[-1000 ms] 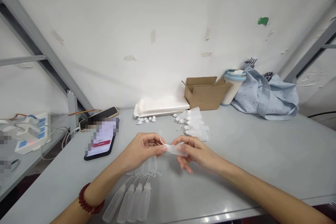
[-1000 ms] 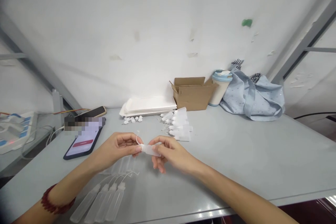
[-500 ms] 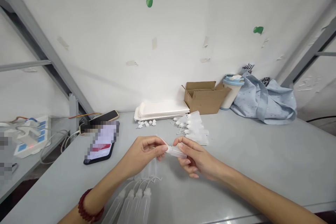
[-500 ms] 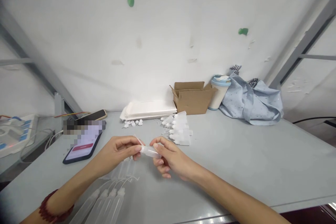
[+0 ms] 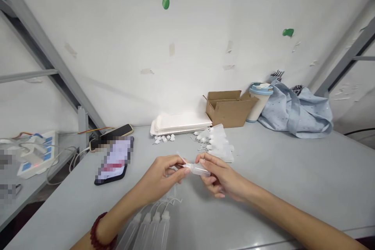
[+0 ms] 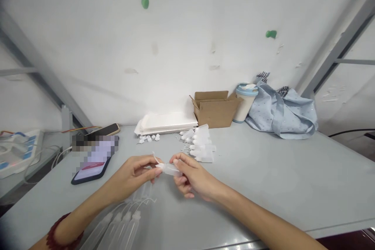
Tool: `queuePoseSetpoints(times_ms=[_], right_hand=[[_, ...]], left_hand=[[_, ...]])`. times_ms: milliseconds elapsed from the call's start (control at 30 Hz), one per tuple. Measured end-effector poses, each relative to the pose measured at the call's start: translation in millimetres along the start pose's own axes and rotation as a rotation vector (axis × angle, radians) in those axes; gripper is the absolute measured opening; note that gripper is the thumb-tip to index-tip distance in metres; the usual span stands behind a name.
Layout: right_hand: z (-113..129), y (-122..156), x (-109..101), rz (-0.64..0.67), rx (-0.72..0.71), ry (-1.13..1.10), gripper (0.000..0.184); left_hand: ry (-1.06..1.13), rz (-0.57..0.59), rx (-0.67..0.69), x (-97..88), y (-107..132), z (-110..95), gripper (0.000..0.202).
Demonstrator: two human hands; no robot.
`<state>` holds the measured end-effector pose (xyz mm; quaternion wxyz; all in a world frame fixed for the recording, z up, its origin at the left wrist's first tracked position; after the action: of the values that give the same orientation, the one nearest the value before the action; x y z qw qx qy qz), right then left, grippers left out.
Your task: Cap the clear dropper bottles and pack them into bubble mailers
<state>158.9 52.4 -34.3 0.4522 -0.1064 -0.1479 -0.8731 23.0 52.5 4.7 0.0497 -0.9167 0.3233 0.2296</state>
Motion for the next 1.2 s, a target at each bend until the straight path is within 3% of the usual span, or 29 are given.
queuePoseSetpoints(times_ms=[100, 200, 267, 333, 467, 567, 700, 767, 833, 967, 1067, 1133, 1200], right_hand=[[3.6, 1.1, -4.2, -0.085, -0.056, 0.315, 0.029], [13.9, 4.5, -2.5, -0.195, -0.215, 0.821, 0.025], [17.3, 6.5, 1.6, -0.216, -0.302, 0.977, 0.020], [18.5, 7.1, 1.3, -0.222, -0.322, 0.940, 0.019], [13.2, 2.7, -5.0, -0.159, -0.198, 0.622, 0.027], [13.3, 1.1, -6.7, -0.151, -0.189, 0.577, 0.027], [19.0, 2.9, -2.8, -0.201, -0.270, 0.822, 0.022], [19.2, 3.5, -1.8, -0.203, -0.284, 0.850, 0.023], [16.9, 3.0, -4.7, -0.208, -0.256, 0.787, 0.028], [4.8, -0.9, -13.2, -0.177, -0.118, 0.479, 0.039], [2.9, -2.3, -12.0, -0.157, -0.100, 0.430, 0.040], [8.8, -1.3, -8.0, -0.168, -0.161, 0.555, 0.038], [15.1, 0.7, -4.2, -0.194, -0.233, 0.675, 0.036]], left_hand=[[0.132, 0.033, -0.072, 3.8, -2.0, 4.9, 0.023], [0.178, 0.031, -0.099, 5.1, -2.9, 6.7, 0.027], [0.154, 0.033, -0.071, 6.1, -2.7, 6.0, 0.024], [0.017, -0.018, 0.036, 4.5, -1.1, 1.0, 0.018], [-0.281, -0.137, 0.255, 3.4, 5.2, -10.7, 0.015], [-0.178, -0.066, 0.114, 4.1, 2.0, -2.4, 0.021], [-0.075, 0.078, -0.074, 10.5, -1.3, 6.6, 0.033], [-0.150, 0.086, -0.041, 13.8, -1.6, 5.1, 0.033], [-0.314, 0.044, 0.082, 17.2, -0.7, -0.7, 0.031], [-0.658, -0.056, 0.284, 24.0, 4.3, -10.3, 0.025], [-0.628, -0.006, 0.190, 20.7, 2.0, -6.8, 0.025], [-0.543, 0.051, 0.092, 17.2, 0.2, -2.9, 0.031], [-0.517, 0.075, 0.084, 16.3, 0.0, -3.0, 0.038]])
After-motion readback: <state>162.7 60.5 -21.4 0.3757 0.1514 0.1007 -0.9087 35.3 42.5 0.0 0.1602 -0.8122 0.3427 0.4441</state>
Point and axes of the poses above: each hand's wrist, its own y-axis away from the middle knuckle, its own x-axis out of the palm, z = x × y, the point moved 6 cm from there along -y, towards the middle knuckle, and after that the axes turned 13 degrees about z, right-handed, at the moved point
